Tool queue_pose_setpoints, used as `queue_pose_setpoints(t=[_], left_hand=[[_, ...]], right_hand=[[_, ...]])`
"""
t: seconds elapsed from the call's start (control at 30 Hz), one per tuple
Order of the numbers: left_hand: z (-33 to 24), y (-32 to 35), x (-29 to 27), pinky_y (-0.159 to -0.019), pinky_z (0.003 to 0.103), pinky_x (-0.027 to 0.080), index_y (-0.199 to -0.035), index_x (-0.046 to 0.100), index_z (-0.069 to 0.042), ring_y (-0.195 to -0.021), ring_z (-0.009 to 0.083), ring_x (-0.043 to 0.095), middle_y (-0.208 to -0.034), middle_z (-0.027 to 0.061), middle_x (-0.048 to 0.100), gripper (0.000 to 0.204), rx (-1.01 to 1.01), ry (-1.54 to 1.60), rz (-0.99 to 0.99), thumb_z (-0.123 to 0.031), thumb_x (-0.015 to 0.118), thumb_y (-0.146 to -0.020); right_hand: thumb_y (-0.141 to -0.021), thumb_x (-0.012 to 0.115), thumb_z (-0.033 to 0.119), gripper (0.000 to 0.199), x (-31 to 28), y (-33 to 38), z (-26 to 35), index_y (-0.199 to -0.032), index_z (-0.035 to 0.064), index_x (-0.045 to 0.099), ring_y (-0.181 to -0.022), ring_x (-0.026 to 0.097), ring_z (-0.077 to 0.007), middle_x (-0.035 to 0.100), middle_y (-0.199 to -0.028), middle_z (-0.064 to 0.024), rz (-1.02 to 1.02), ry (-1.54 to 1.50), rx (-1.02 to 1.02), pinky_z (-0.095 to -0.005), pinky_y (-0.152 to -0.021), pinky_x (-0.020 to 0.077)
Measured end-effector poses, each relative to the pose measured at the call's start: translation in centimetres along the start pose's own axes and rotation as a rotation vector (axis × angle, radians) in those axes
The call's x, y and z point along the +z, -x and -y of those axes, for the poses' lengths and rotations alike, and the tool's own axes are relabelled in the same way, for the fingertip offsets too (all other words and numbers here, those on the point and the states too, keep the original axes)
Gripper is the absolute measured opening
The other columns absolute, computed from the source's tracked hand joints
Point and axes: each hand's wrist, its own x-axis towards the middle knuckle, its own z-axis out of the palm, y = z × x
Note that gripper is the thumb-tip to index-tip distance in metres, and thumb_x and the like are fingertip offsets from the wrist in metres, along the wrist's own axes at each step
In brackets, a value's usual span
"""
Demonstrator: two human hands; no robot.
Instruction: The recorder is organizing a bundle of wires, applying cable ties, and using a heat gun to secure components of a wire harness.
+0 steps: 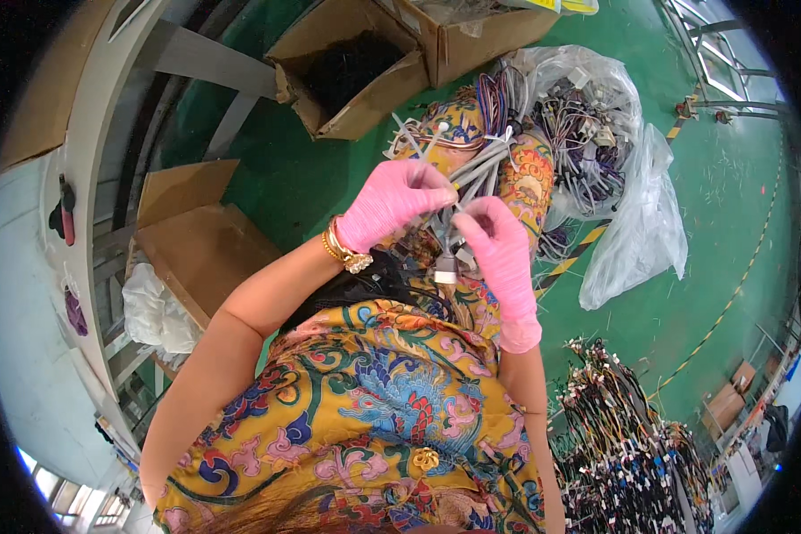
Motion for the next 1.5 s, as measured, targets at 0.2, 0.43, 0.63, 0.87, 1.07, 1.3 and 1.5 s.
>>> queue_pose_setpoints(t=[0.2,0.43,0.63,0.87,1.07,1.3,1.5], left_hand=[[0.8,0.3,0.2,-0.064,0.024,0.045,-0.078,0.062,-0.003,-0.071,0.0069,0.053,-0.076,0.0002,0.061,0.021,0.092,-0.016,0.054,-0.021,0.072,-0.082],[0.9,1.1,0.5,-0.062,0.029,0.045,-0.078,0.058,-0.001,-0.066,0.0135,0.054,-0.066,0.0054,0.056,0.025,0.314,-0.444,-0.088,-0.023,0.07,-0.081],[0.0,2.0,-0.4,-0.062,0.029,0.045,-0.077,0.056,-0.001,-0.066,0.0122,0.054,-0.066,0.0044,0.055,0.024,0.181,-0.357,-0.148,-0.022,0.066,-0.084],[0.8,2.3,-3.6,-0.06,0.025,0.044,-0.073,0.055,-0.002,-0.063,0.0079,0.051,-0.068,0.0017,0.057,0.029,0.18,-0.26,-0.259,-0.025,0.067,-0.085],[-0.6,1.9,-4.1,-0.062,0.022,0.043,-0.082,0.064,-0.001,-0.066,0.0078,0.052,-0.071,0.002,0.059,0.035,-0.169,-0.031,0.033,-0.036,0.066,-0.083],[1.8,0.0,-1.6,-0.058,0.021,0.04,-0.081,0.063,-0.006,-0.063,0.0071,0.05,-0.07,-0.0014,0.057,0.033,0.106,-0.293,0.298,-0.037,0.063,-0.088],[1.3,0.1,-1.6,-0.057,0.022,0.04,-0.078,0.061,-0.007,-0.065,0.0063,0.049,-0.072,-0.0028,0.057,0.03,-0.007,-0.292,0.257,-0.034,0.06,-0.09]], right_hand=[[-0.081,0.073,0.008,0.015,1.5,0.0,-0.2,-0.091,0.0021,0.063,-0.062,0.043,-0.0008,0.052,-0.069,0.0079,-0.088,0.1,-0.125,-0.0171,-0.055,0.0382],[-0.079,0.07,0.001,0.012,2.2,0.6,-1.3,-0.085,0.0039,0.06,-0.06,0.045,-0.0034,0.053,-0.068,0.0025,-0.146,0.235,-0.282,-0.019,-0.054,0.039],[-0.076,0.068,-0.003,0.013,2.4,1.2,-1.4,-0.081,0.0039,0.058,-0.063,0.051,-0.0054,0.054,-0.078,-0.0003,-0.138,0.184,-0.301,-0.0207,-0.054,0.0409],[-0.079,0.066,-0.004,0.011,1.8,1.9,-2.4,-0.086,0.001,0.06,-0.072,0.055,-0.0075,0.054,-0.091,-0.0033,-0.1,0.009,-0.164,-0.0203,-0.063,0.0456],[-0.08,0.067,-0.005,0.013,1.5,2.2,-3.3,-0.091,-0.0011,0.062,-0.078,0.056,-0.0079,0.054,-0.096,-0.0038,-0.063,-0.109,-0.103,-0.0207,-0.068,0.0467],[-0.079,0.068,-0.006,0.014,2.3,2.5,-1.8,-0.091,-0.0014,0.062,-0.082,0.057,-0.0081,0.054,-0.099,-0.0042,-0.067,-0.039,-0.081,-0.0211,-0.071,0.0479],[-0.085,0.061,-0.002,0.011,2.0,2.9,-3.2,-0.096,-0.0015,0.06,-0.081,0.059,-0.0095,0.057,-0.098,-0.004,-0.093,-0.319,-0.031,-0.0238,-0.075,0.0486]])
